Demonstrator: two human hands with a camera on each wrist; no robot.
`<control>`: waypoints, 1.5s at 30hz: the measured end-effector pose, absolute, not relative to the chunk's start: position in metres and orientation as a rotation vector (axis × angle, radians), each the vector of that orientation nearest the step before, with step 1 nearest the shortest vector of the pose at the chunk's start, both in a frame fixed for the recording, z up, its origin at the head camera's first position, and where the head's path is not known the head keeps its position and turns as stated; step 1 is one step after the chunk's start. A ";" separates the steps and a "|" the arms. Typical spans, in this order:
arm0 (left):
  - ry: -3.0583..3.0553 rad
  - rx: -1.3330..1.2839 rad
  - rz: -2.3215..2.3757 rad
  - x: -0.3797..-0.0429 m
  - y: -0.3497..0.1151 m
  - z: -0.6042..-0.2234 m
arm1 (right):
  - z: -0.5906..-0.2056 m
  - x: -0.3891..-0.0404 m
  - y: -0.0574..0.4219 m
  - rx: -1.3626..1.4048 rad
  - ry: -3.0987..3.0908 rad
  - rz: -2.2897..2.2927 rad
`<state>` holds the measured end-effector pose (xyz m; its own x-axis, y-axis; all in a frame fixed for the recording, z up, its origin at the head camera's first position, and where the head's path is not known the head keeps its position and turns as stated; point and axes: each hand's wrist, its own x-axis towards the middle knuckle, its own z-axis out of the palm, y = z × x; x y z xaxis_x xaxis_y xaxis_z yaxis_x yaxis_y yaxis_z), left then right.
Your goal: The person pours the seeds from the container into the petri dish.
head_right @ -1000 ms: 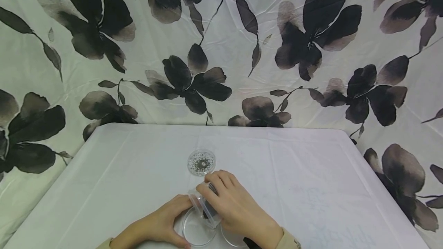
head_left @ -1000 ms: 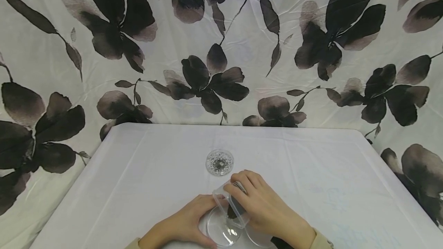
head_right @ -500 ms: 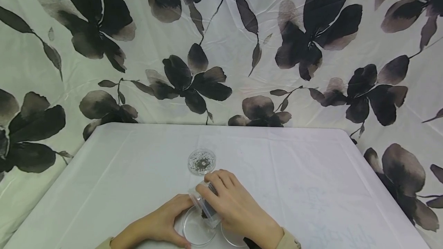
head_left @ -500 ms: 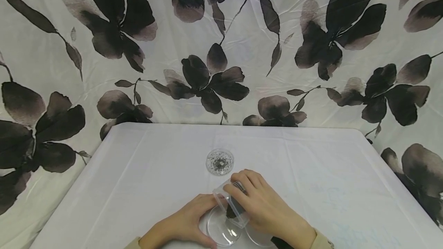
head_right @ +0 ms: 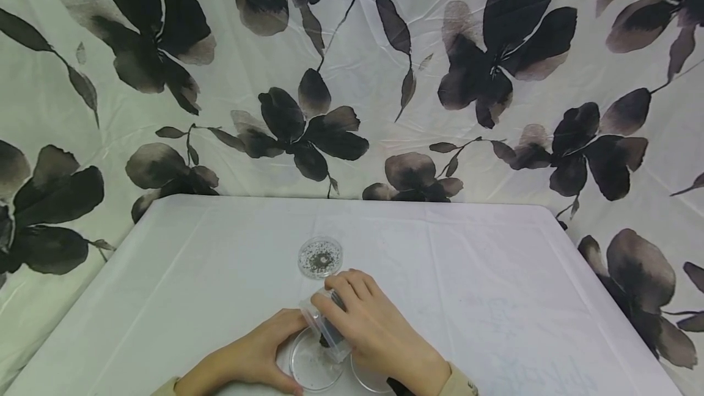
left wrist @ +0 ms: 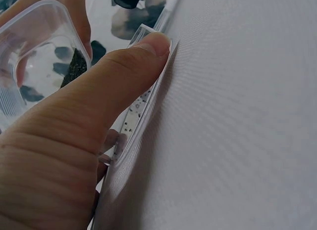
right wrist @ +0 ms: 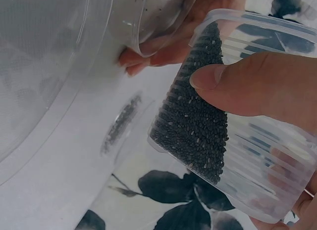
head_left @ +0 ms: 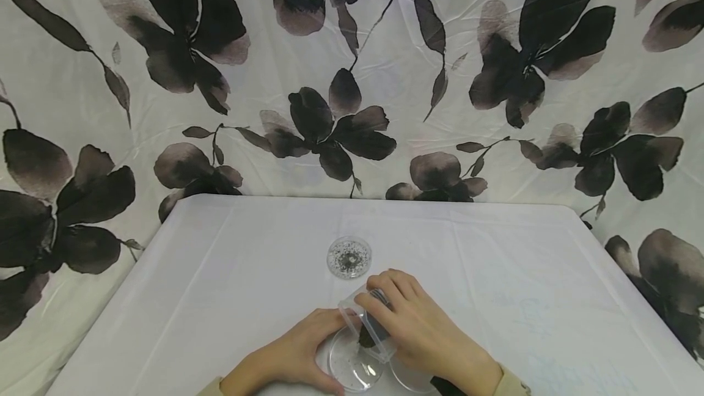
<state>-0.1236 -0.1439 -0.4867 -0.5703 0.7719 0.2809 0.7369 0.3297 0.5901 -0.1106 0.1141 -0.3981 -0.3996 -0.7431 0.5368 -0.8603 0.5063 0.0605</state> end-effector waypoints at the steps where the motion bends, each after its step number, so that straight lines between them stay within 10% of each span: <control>1: 2.518 1.430 1.079 -0.124 -0.144 -0.487 | -0.398 -0.111 0.114 1.312 -2.250 0.309; 45: 2.544 1.455 1.095 -0.124 -0.145 -0.489 | -0.397 -0.117 0.122 1.282 -2.273 0.296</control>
<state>-0.1237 -0.1452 -0.4892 -0.5672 0.7609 0.3151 0.7519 0.3221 0.5753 -0.1169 0.1218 -0.3966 -0.4245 -0.7348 0.5290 -0.8457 0.5305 0.0583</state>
